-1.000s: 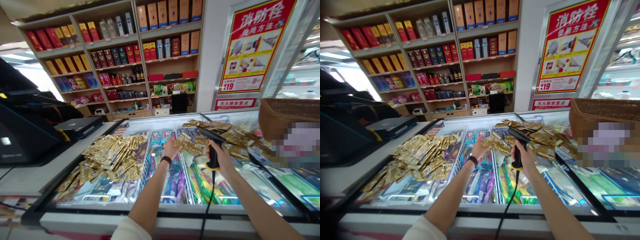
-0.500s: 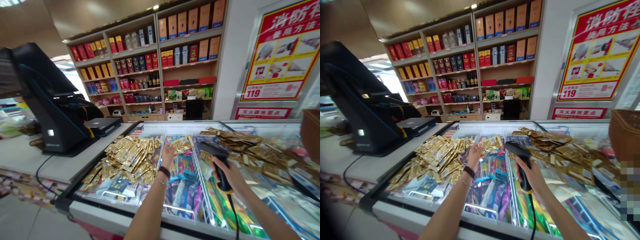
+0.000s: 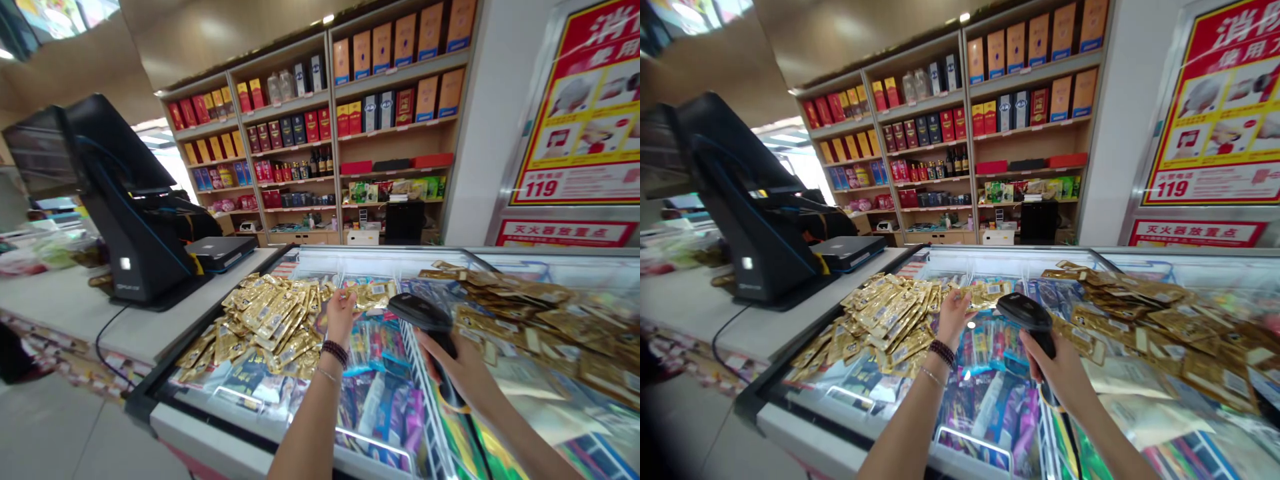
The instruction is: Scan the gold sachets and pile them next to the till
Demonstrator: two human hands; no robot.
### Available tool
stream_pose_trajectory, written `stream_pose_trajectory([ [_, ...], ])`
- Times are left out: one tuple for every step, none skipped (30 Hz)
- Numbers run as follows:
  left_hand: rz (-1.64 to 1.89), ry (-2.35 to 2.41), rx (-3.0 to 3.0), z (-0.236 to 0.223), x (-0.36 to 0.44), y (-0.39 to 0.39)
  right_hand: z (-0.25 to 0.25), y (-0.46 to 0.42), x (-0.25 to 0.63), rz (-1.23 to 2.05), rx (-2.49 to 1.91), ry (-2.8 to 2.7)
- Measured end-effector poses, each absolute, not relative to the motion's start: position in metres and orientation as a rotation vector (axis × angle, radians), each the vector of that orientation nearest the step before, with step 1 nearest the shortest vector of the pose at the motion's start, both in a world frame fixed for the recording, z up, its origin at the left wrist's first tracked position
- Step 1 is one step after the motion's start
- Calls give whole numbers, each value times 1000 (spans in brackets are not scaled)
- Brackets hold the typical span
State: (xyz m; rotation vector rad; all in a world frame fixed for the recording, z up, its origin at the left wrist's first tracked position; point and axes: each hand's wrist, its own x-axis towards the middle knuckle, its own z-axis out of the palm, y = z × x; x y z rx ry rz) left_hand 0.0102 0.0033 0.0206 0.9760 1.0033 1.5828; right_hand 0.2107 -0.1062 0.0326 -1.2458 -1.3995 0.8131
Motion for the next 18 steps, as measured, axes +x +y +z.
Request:
stream_pose_trajectory([
  [1577, 1010, 980, 20, 10, 4, 32, -107, 212, 808, -1255, -1393],
  [1573, 1018, 982, 19, 9, 5, 33, -108, 212, 801, -1267, -1381],
  [1568, 1024, 981, 18, 9, 5, 33, -109, 212, 798, -1278, -1367],
  [1564, 1027, 979, 18, 8, 6, 34, -109, 212, 800, -1284, -1354],
  [1563, 1030, 975, 17, 8, 7, 35, -109, 212, 807, -1284, -1344],
  [1562, 1031, 970, 17, 7, 7, 36, -109, 212, 815, -1281, -1338],
  [1564, 1032, 965, 17, 7, 7, 37, -110, 211, 824, -1274, -1337],
  [1567, 1031, 959, 17, 7, 8, 37, -110, 211, 834, -1266, -1336],
  [1571, 1029, 955, 17, 7, 8, 37, -110, 211, 842, -1260, -1336],
  [1574, 1027, 950, 17, 7, 7, 37, -110, 211, 849, -1254, -1334],
  [1577, 1024, 947, 18, 7, 7, 37, -110, 211, 855, -1248, -1332],
  [1578, 1020, 946, 18, 7, 7, 37, -111, 211, 861, -1244, -1330],
  [1577, 1017, 946, 19, 8, 6, 37, -111, 212, 867, -1242, -1326],
  [1574, 1017, 948, 19, 8, 6, 36, -111, 212, 870, -1242, -1323],
  [1571, 1018, 951, 20, 8, 5, 36, -111, 212, 873, -1243, -1320],
  [1569, 1020, 955, 20, 8, 5, 36, -111, 212, 876, -1246, -1318],
  [1570, 1022, 959, 20, 8, 5, 36, -111, 213, 879, -1249, -1320],
  [1575, 1023, 960, 20, 8, 4, 36, -111, 213, 882, -1251, -1326],
])
